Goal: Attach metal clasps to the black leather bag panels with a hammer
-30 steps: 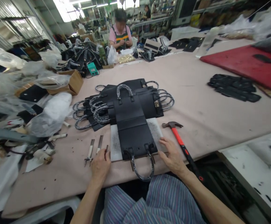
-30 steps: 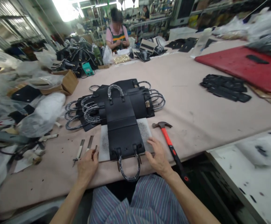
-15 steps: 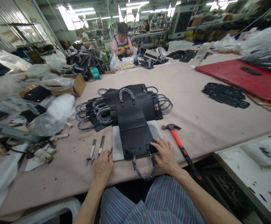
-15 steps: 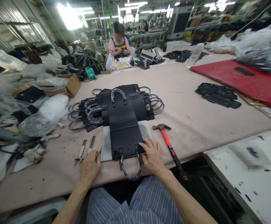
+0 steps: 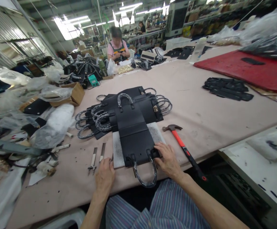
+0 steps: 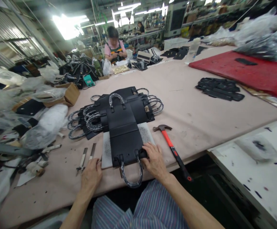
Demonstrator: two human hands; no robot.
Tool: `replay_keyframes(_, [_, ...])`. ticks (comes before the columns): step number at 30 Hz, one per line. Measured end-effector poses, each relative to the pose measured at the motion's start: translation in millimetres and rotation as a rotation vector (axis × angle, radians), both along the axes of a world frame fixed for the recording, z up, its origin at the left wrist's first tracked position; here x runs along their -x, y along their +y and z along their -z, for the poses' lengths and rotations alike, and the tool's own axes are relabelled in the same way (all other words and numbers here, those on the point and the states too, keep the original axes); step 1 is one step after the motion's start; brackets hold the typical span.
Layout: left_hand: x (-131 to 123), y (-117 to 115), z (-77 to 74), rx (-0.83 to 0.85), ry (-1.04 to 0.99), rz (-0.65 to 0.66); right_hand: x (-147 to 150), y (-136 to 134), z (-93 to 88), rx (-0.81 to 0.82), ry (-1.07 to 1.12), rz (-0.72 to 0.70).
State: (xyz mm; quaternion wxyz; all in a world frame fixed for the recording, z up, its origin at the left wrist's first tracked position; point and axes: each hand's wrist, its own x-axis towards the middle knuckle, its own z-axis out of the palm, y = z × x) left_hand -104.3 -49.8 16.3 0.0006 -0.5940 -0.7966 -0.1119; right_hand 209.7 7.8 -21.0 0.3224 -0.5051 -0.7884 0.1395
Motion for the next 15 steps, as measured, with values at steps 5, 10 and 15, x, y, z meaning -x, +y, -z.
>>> replay_keyframes(5, [-28, -7, -6.6, -0.28, -0.182, 0.516, -1, 3, 1.1, -0.104, 0.005, -0.033])
replay_keyframes(10, [-56, -11, -20.6, -0.346, -0.57, 0.746, 2, 24, -16.0, -0.233, 0.194, -0.061])
replay_keyframes(15, [-49, -1, -28.5, -0.38, -0.655, 0.572, 13, 42, -43.0, -0.151, 0.444, -0.152])
